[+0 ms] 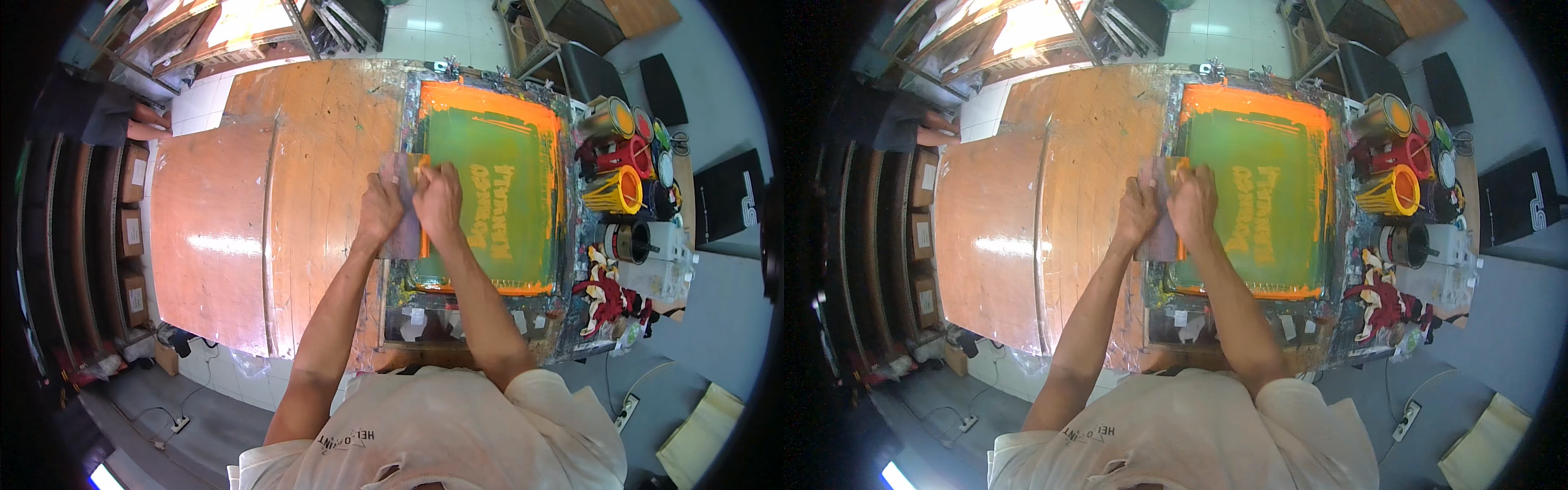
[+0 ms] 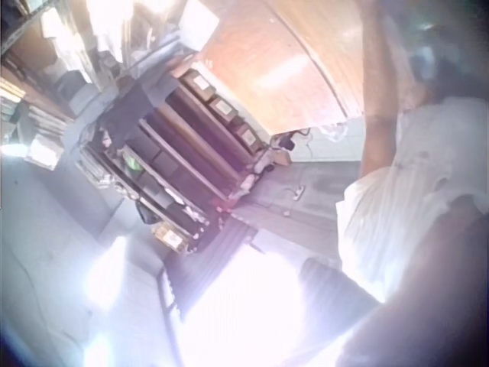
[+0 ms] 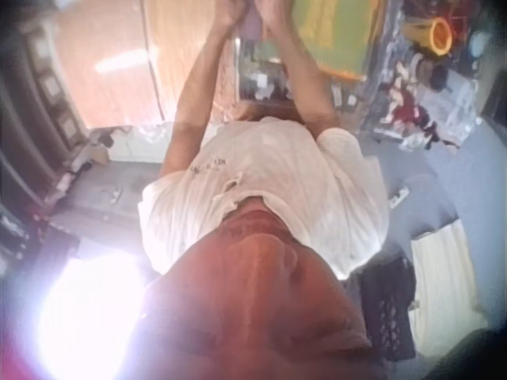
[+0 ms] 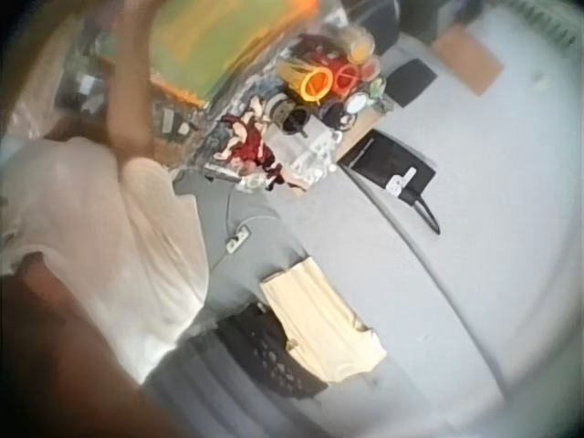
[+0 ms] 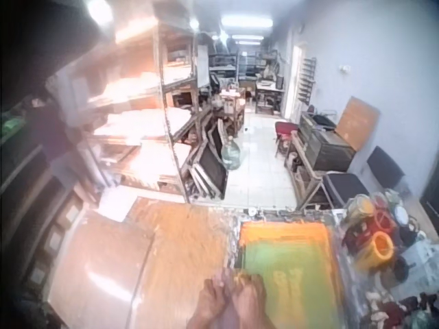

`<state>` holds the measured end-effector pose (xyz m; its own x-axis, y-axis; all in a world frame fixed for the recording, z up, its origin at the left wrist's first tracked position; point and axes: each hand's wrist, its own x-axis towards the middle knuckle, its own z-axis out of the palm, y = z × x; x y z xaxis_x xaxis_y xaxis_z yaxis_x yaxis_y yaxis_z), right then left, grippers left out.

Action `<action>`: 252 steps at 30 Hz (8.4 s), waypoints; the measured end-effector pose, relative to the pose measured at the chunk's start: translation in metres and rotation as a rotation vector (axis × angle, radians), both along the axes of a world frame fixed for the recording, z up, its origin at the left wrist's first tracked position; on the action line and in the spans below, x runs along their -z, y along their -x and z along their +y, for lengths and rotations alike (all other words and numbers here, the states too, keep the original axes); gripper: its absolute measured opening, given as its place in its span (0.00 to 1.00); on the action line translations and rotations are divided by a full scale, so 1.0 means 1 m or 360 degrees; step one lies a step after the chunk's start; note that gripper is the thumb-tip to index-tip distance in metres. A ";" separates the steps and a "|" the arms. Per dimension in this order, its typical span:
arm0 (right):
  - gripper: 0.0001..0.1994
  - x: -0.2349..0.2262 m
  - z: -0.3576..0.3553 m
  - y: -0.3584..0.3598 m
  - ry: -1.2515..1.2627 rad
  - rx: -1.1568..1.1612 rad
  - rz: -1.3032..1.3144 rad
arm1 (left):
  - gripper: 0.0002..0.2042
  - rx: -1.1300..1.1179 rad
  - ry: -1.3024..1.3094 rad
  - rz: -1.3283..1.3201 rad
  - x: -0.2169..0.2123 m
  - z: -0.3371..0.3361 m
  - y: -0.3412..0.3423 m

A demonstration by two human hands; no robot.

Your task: The person applies ink to a screen using a squeegee, wipes the edges of the screen frame with a cloth, and cleans the squeegee tool.

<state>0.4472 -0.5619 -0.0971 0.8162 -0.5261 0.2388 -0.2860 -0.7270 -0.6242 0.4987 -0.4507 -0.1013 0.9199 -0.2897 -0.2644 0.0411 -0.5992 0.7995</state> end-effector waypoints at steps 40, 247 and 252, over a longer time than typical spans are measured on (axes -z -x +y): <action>0.12 -0.003 0.010 0.109 -0.0607 -0.0154 -0.0171 | 0.25 -0.0037 -0.0049 -0.0125 0.011 -0.002 -0.004; 0.05 -0.003 -0.040 -0.034 -0.0076 -0.0312 -0.0278 | 0.22 -0.0008 -0.0051 -0.0013 -0.001 -0.003 -0.001; 0.06 -0.009 0.006 0.061 -0.0348 -0.0301 -0.0293 | 0.22 -0.0008 -0.0014 -0.0084 0.011 0.001 -0.004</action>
<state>0.3864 -0.5560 -0.0881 0.8578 -0.4248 0.2893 -0.0273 -0.5999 -0.7996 0.5025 -0.4497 -0.1128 0.9342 -0.2827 -0.2179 0.0020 -0.6063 0.7952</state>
